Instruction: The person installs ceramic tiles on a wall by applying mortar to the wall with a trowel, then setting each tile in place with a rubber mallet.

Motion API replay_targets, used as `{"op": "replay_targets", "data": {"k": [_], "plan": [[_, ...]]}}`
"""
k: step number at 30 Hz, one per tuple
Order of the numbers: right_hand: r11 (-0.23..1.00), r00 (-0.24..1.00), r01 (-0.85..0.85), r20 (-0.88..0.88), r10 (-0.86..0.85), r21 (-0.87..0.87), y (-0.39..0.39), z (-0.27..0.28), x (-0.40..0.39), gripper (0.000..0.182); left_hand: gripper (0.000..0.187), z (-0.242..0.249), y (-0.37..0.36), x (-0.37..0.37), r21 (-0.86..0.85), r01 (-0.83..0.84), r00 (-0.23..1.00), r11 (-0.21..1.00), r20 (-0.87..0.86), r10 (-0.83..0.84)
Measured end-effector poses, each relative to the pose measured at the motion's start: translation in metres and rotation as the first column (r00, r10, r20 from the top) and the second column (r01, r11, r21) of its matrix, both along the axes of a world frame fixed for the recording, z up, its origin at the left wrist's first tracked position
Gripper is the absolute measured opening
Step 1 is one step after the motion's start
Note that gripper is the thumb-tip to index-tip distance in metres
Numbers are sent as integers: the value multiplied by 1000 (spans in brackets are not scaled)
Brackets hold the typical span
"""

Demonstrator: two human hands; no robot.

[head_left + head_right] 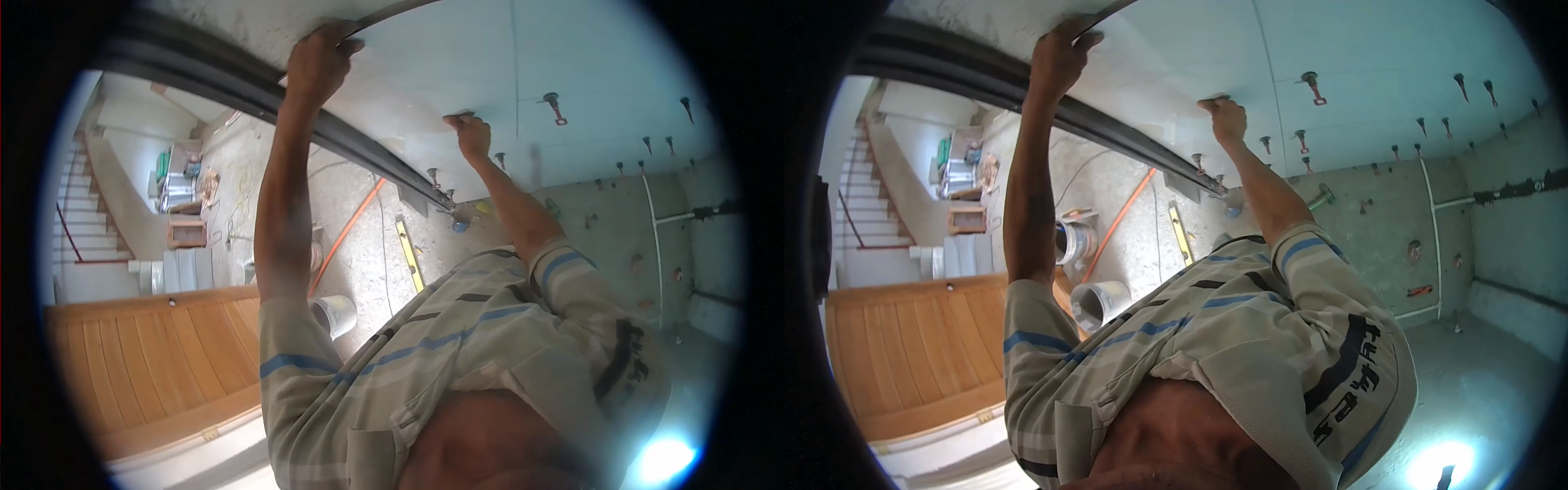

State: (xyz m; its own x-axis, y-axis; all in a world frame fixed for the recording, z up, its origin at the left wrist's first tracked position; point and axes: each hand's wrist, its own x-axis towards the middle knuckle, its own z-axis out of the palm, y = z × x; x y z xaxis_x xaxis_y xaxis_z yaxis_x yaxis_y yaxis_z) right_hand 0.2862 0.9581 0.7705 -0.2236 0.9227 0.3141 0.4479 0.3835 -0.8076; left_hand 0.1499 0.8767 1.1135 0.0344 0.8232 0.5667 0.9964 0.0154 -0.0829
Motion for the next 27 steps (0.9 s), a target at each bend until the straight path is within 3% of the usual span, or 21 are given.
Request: {"op": "replay_targets", "data": {"k": [2, 4, 6, 7, 9, 13, 19, 21, 22, 24, 25, 27], "plan": [[999, 999, -36, 4, 36, 31, 2, 2, 2, 45, 23, -1, 2, -2, -21, 25, 991, 999, 131, -22], [997, 998, -60, 11, 60, 54, 5, -7, 2, 45, 21, 4, 0, 5, -76, -72, 987, 995, 137, 82], [984, 991, -49, 133, 26, 170, 8, -9, 0, 19, 22, 6, 1, 5, -67, -5, 986, 998, 167, 17], [983, 991, -52, 133, 29, 174, 6, -2, 1, 19, 22, 6, 0, 5, -64, -9, 986, 998, 167, 19], [1000, 993, -17, 113, 15, 16, 2, 6, 4, 24, 17, 6, 0, 5, -22, 63, 983, 998, 174, -58], [998, 1000, -7, 21, 6, 59, -1, 13, 6, 33, 15, 7, -1, 6, -16, 72, 973, 997, 221, -67], [998, 999, -44, -10, 44, -50, 0, 13, 11, 34, 13, 7, -2, 7, 4, 160, 967, 987, 202, -158], [995, 910, -69, -414, 31, -77, 1, 5, 11, 35, 20, 4, 3, -3, -32, 95, 985, 995, 149, -90], [996, 912, -50, -409, 14, -78, 5, -2, 14, 35, 20, 5, 3, -2, -32, 114, 982, 993, 154, -108], [919, 789, -34, -575, -216, -392, 10, -8, 23, 37, 20, 6, 2, -1, -74, 65, 985, 995, 164, -52], [919, 787, -21, -573, -228, -394, 10, -8, 28, 37, 20, 6, 3, -2, -84, 54, 985, 995, 165, -39], [817, 670, -223, -692, -268, -532, 14, -5, 38, 37, 20, 7, 3, -2, -86, 57, 984, 995, 173, -41]]}}
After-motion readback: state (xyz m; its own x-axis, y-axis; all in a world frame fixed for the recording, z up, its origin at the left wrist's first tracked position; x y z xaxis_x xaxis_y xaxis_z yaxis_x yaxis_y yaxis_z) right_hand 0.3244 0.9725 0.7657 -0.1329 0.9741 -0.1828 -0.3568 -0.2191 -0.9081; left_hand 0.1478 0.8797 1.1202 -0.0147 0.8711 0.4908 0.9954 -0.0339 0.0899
